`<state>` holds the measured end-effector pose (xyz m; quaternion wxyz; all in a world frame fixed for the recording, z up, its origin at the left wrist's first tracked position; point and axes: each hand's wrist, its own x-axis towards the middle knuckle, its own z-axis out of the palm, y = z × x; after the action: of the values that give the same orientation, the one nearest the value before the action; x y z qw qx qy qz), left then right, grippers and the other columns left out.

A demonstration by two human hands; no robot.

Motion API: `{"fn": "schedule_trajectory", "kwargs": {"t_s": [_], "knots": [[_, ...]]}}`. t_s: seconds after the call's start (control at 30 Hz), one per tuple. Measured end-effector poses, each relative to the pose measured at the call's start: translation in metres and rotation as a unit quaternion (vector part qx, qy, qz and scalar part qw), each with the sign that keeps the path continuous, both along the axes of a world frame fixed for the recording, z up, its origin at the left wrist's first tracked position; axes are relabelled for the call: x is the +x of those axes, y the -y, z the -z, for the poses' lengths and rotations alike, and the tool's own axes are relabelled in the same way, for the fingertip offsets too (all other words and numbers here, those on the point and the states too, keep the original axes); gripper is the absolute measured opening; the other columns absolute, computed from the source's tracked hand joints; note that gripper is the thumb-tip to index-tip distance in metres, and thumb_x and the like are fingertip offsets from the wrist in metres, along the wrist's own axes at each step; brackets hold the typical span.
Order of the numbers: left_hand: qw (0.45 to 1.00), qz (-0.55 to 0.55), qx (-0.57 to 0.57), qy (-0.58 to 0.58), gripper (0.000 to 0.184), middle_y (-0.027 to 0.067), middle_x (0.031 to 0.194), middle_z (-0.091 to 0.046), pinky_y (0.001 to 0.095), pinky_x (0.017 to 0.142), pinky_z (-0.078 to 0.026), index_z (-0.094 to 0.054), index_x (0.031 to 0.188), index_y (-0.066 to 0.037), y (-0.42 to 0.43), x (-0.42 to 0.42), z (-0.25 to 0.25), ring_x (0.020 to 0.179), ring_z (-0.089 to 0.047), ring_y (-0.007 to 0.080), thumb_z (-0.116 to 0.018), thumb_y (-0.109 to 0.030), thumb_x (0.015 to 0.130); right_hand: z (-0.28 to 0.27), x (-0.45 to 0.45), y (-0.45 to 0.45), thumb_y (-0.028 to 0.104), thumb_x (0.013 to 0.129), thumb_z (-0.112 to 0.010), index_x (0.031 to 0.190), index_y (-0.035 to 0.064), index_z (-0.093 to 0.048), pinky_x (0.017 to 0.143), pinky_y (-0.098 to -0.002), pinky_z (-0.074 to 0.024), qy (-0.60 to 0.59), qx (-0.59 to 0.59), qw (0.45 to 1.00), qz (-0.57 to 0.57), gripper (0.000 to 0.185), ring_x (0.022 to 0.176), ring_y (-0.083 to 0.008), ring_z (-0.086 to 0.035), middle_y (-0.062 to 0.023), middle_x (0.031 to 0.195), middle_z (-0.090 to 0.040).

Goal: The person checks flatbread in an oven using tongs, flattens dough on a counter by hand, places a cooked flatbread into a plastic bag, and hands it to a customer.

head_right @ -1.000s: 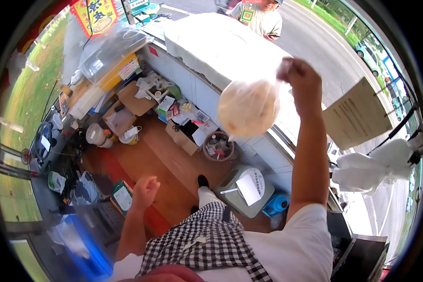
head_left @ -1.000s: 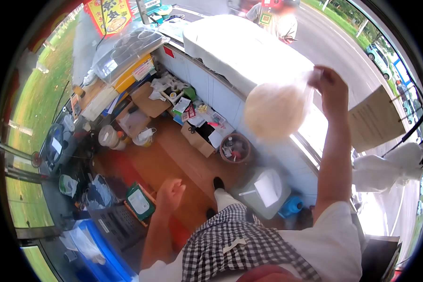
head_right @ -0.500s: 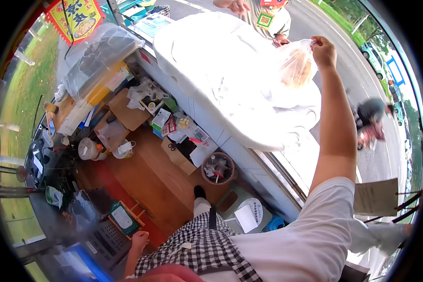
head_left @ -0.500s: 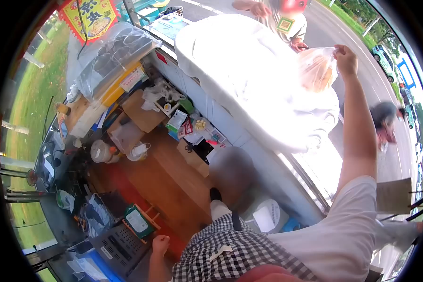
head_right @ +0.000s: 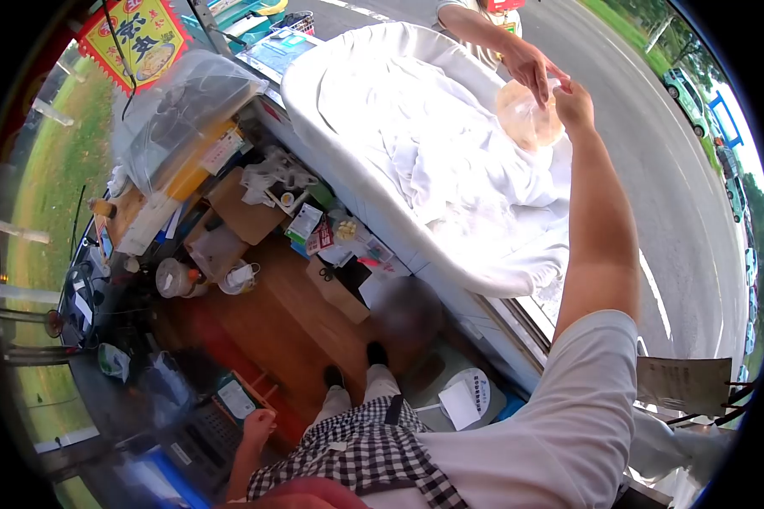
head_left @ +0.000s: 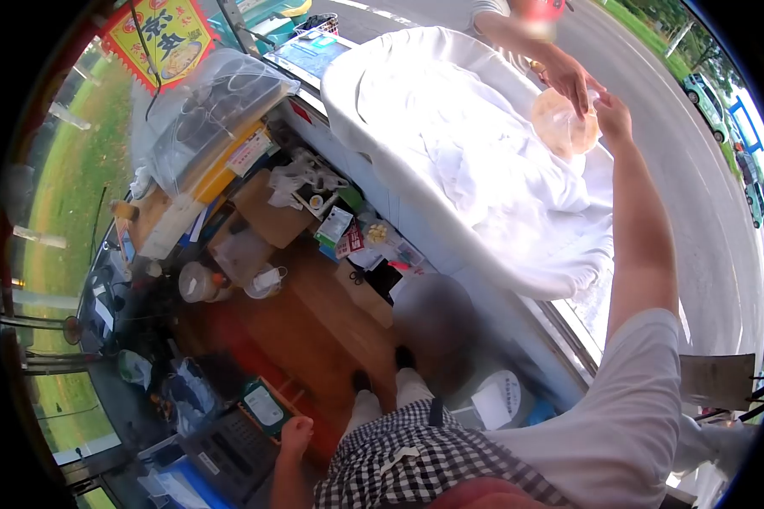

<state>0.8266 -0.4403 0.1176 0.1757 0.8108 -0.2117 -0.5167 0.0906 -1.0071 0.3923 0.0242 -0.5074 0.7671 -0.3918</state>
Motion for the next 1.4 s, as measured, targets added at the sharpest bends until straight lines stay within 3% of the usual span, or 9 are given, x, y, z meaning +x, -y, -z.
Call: {"fn": "schedule_trajectory", "kwargs": {"t_s": [0.27, 0.43, 0.5, 0.73, 0.9, 1.0, 1.2, 1.3, 1.4], "knots": [[0.998, 0.053, -0.005, -0.03, 0.024, 0.0078, 0.075, -0.065, 0.0286, 0.056, -0.049, -0.069, 0.096, 0.003, -0.015, 0.042, 0.033, 0.063, -0.063, 0.015, -0.07, -0.02, 0.091, -0.006, 0.036, -0.058, 0.022, 0.092, -0.063, 0.129, 0.0013, -0.061, 0.086, -0.0304, -0.0518, 0.119, -0.043, 0.992, -0.025, 0.042, 0.104, -0.0187, -0.065, -0.0116, 0.118, -0.067], [0.995, 0.082, 0.0, -0.053, 0.024, 0.0083, 0.072, -0.064, 0.0294, 0.054, -0.048, -0.068, 0.096, 0.004, -0.002, 0.077, 0.047, 0.062, -0.062, 0.0156, -0.067, -0.02, 0.092, -0.018, 0.108, -0.165, 0.02, 0.097, -0.061, 0.127, -0.0018, -0.06, 0.085, -0.0325, -0.0545, 0.22, -0.061, 0.972, -0.057, 0.038, 0.102, -0.0196, -0.065, -0.0108, 0.117, -0.067], [0.996, 0.077, 0.006, -0.053, 0.025, 0.0086, 0.072, -0.064, 0.0303, 0.053, -0.048, -0.068, 0.097, 0.004, 0.013, 0.076, 0.023, 0.061, -0.062, 0.0164, -0.066, -0.02, 0.091, -0.019, 0.137, -0.216, 0.019, 0.097, -0.06, 0.128, -0.0049, -0.058, 0.087, -0.0334, -0.0548, 0.26, -0.069, 0.961, -0.064, 0.039, 0.104, -0.0215, -0.065, -0.0136, 0.115, -0.066], [0.978, 0.201, -0.041, -0.047, 0.024, 0.0076, 0.077, -0.066, 0.0314, 0.055, -0.052, -0.069, 0.098, 0.001, 0.025, 0.146, 0.096, 0.061, -0.063, 0.0163, -0.07, -0.021, 0.091, 0.021, 0.212, -0.387, 0.018, 0.098, -0.059, 0.128, -0.0074, -0.056, 0.08, -0.0311, -0.0547, 0.388, -0.086, 0.918, 0.004, 0.04, 0.096, -0.0208, -0.065, -0.0149, 0.11, -0.066], [0.981, 0.189, -0.023, -0.036, 0.024, 0.0082, 0.071, -0.064, 0.0297, 0.051, -0.049, -0.067, 0.092, 0.003, 0.05, 0.131, 0.078, 0.06, -0.063, 0.0157, -0.069, -0.02, 0.089, 0.064, 0.233, -0.488, 0.017, 0.097, -0.061, 0.122, -0.002, -0.061, 0.074, -0.0288, -0.056, 0.453, -0.097, 0.882, 0.09, 0.031, 0.085, -0.0158, -0.065, -0.0112, 0.102, -0.067], [0.979, 0.198, -0.005, -0.038, 0.019, 0.0054, 0.077, -0.064, 0.0286, 0.055, -0.05, -0.066, 0.093, 0.0, 0.059, 0.108, 0.064, 0.063, -0.061, 0.0135, -0.067, -0.019, 0.092, 0.08, 0.245, -0.537, 0.016, 0.096, -0.062, 0.12, -0.0002, -0.062, 0.071, -0.0283, -0.0564, 0.48, -0.081, 0.863, 0.138, 0.029, 0.08, -0.0149, -0.066, -0.0096, 0.097, -0.068], [0.958, 0.279, -0.045, -0.053, 0.02, 0.005, 0.082, -0.064, 0.0272, 0.058, -0.051, -0.066, 0.099, -0.002, 0.047, 0.057, 0.071, 0.067, -0.062, 0.0134, -0.067, -0.02, 0.092, 0.125, 0.226, -0.615, 0.015, 0.096, -0.062, 0.118, -0.0008, -0.063, 0.067, -0.0281, -0.0562, 0.476, -0.002, 0.868, 0.143, 0.028, 0.075, -0.014, -0.066, -0.0079, 0.093, -0.068], [0.963, 0.262, -0.048, -0.045, 0.024, 0.0068, 0.073, -0.066, 0.0311, 0.055, -0.05, -0.07, 0.095, 0.0, 0.03, 0.017, 0.066, 0.062, -0.062, 0.0148, -0.069, -0.024, 0.09, 0.144, 0.208, -0.655, 0.015, 0.096, -0.062, 0.118, -0.0009, -0.063, 0.067, -0.028, -0.0561, 0.43, 0.046, 0.893, 0.128, 0.027, 0.076, -0.0137, -0.066, -0.0077, 0.093, -0.068], [0.951, 0.301, -0.037, -0.055, 0.026, 0.0074, 0.075, -0.068, 0.0316, 0.058, -0.051, -0.07, 0.098, 0.0, 0.009, -0.013, 0.069, 0.063, -0.063, 0.0157, -0.069, -0.025, 0.089, 0.167, 0.192, -0.698, 0.017, 0.096, -0.062, 0.117, -0.0012, -0.063, 0.07, -0.0288, -0.0552, 0.456, 0.057, 0.877, 0.139, 0.028, 0.078, -0.015, -0.065, -0.0062, 0.091, -0.067]]}}
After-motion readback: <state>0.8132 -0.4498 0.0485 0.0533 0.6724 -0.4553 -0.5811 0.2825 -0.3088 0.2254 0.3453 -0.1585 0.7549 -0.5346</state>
